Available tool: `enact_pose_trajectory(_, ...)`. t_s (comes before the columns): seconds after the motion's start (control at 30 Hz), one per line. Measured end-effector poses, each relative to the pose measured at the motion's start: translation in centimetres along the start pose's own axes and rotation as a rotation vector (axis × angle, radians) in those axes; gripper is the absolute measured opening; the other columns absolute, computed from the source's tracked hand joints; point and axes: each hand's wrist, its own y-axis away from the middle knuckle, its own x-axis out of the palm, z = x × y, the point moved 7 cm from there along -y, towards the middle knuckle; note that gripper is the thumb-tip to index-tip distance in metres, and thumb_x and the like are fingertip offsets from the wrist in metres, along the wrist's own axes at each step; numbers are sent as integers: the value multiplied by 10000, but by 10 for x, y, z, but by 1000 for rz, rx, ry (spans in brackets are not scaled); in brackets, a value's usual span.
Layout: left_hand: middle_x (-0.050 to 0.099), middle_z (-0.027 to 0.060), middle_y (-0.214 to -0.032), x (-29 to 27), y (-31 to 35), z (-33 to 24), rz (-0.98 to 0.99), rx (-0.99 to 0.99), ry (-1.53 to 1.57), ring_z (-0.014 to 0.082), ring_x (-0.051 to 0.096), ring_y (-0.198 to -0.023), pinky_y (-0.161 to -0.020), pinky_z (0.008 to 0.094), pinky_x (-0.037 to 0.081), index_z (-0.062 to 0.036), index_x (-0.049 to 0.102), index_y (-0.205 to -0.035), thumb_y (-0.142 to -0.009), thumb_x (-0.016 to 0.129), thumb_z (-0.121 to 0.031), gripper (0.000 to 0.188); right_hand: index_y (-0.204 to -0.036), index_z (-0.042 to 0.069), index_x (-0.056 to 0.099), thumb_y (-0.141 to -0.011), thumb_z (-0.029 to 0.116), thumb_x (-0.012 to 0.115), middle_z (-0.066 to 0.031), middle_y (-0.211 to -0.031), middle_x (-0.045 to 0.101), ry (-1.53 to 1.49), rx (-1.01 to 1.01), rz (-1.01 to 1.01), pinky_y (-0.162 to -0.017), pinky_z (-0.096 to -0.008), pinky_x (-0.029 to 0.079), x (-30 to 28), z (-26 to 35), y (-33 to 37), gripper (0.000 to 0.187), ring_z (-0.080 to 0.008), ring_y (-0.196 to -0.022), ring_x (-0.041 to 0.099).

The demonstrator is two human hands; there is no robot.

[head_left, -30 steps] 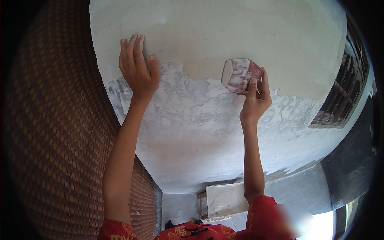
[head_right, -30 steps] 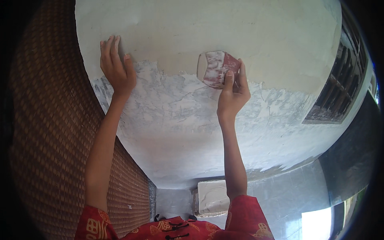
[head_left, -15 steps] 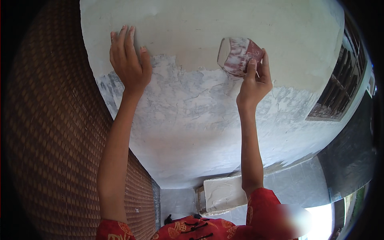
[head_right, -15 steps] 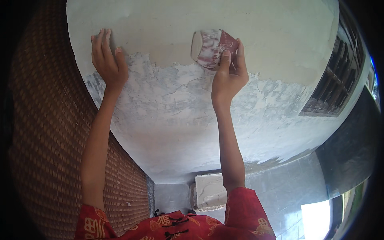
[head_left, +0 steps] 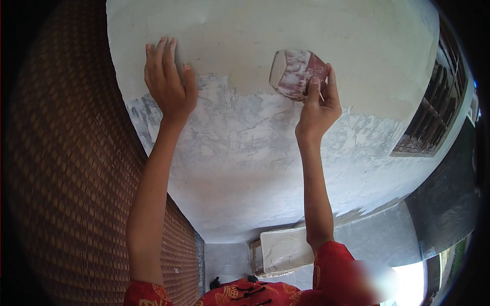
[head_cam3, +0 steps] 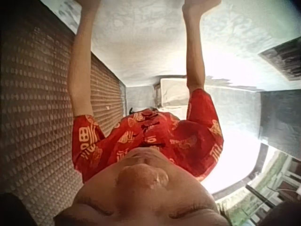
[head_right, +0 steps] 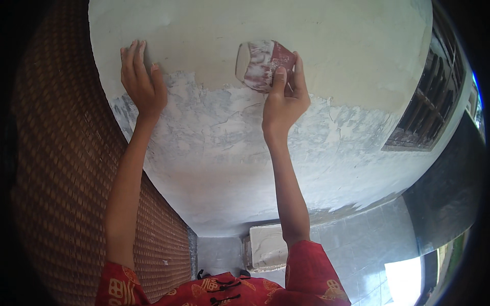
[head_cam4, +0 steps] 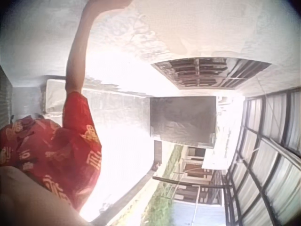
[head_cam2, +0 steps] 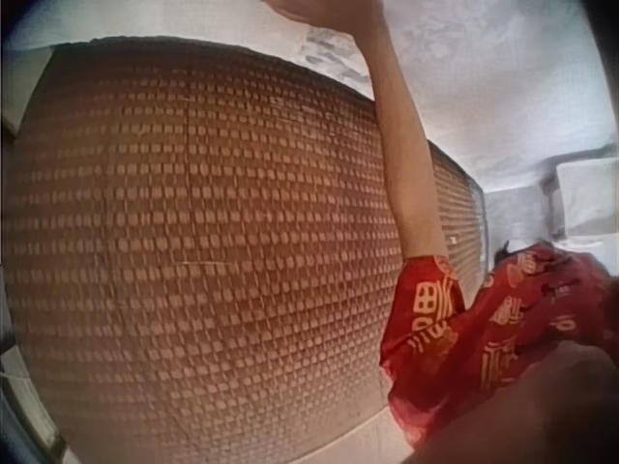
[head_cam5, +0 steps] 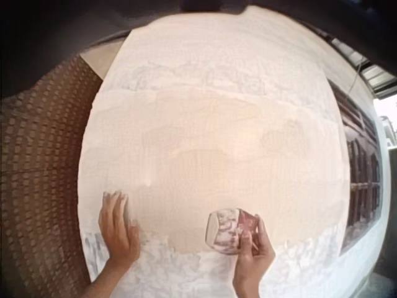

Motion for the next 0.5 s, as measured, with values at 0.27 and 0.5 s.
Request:
enact_pose_trajectory(0.27, 468, 148, -1428, 1, 0, 1, -8, -4, -3, 410, 353, -1391, -1109, 512, 276, -36, 500, -1379, -993, 404, -280, 467, -1414, -32, 454, -986, 49, 544, -174, -1238, 623, -39, 21, 66, -890, -282, 536, -3, 10, 12, 445, -177, -1037, 647)
enact_pose_trajectory(0.5, 477, 138, -1424, 6, -1, -4, -14, 33, 8, 401, 359, -1388, -1100, 511, 285, -55, 511, -1370, -970, 429, -281, 467, -1390, -29, 491, -991, 53, 543, -169, -1195, 653, 3, 9, 21, -866, -272, 530, -9, -5, 13, 411, -157, -1038, 642)
